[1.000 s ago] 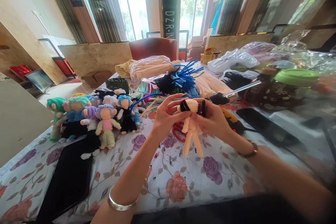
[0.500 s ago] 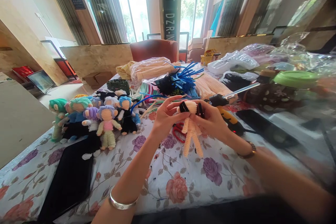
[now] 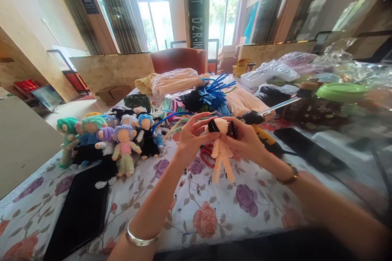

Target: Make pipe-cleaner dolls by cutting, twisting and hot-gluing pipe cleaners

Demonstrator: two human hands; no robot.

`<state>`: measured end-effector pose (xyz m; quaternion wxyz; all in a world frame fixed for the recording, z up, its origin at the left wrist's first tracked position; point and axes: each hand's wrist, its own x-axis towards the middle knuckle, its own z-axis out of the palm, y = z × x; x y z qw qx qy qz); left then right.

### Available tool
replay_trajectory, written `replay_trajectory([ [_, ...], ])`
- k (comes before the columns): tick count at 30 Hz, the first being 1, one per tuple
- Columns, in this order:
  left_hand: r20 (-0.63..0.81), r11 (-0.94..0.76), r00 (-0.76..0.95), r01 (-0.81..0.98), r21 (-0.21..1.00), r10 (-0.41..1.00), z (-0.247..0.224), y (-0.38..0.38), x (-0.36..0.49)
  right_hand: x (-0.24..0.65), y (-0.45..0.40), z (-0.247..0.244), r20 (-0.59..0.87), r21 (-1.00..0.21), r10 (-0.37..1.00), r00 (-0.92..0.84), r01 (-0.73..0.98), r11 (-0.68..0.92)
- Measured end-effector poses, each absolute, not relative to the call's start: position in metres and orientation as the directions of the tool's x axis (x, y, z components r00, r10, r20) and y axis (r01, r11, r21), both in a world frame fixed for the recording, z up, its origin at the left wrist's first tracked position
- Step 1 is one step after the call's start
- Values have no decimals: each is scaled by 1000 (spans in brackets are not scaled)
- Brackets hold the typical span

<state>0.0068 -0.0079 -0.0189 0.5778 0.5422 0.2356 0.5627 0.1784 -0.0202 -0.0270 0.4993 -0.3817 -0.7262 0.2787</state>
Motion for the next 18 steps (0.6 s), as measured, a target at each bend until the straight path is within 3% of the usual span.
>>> replay_trajectory([
  [9,372,-261,238,-395,881,897,-19,-7,7,179,-21,-25,491,-789,846,-208,306,533],
  [15,387,-332,68,-389,859,920,-19,-3,6,177,-22,-20,469,-864,874,-126,139,484],
  [18,342,-277,82,-425,862,936,-20,-2,5,175,-24,-18,451,-875,885,-117,135,464],
])
